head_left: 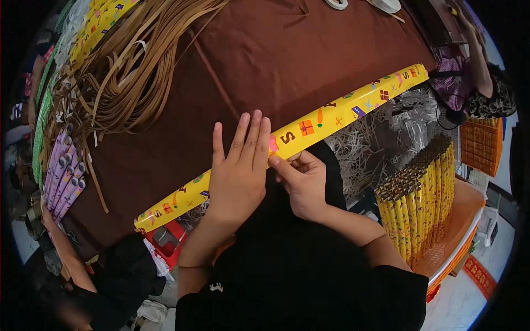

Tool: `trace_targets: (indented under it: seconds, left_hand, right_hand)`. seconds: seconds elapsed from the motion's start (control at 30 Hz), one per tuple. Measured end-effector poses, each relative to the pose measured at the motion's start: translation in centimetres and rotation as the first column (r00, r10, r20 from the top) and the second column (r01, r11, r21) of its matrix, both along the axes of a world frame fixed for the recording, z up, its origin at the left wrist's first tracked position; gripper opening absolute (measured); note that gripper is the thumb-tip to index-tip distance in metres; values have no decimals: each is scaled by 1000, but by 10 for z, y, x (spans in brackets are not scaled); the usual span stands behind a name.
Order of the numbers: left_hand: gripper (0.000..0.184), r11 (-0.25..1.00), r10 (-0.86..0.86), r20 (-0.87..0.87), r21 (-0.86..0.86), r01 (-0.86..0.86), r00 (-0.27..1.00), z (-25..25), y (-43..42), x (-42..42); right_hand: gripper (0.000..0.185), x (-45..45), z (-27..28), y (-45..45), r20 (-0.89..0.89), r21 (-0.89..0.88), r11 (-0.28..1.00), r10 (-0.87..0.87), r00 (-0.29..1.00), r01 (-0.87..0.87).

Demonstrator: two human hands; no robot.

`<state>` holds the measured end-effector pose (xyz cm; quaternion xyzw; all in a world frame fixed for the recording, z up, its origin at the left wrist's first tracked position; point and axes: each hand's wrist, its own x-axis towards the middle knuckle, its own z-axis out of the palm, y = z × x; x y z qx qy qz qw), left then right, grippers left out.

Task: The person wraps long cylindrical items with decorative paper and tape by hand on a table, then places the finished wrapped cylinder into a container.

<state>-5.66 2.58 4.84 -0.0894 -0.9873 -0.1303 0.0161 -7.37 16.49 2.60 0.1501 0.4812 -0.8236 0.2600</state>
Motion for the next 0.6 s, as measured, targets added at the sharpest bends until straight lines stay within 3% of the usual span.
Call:
trace_targets:
  seconds: [0.23,0.4,0.6]
  left_hand:
    - [61,999,-4,-5,-47,4,1000,2,-1,-1]
    - [64,999,-4,40,44,2,999,5,-2,-3]
    - [63,1000,10,22,12,-10,1000,4,1,-2]
  right_hand:
    - [4,5,-6,7,-41,-12,999,32,999,-32]
    - [4,6,-6,13,16,-18,998,60,998,-59]
    - [7,1,-5,11,11,9,997,79,997,-79]
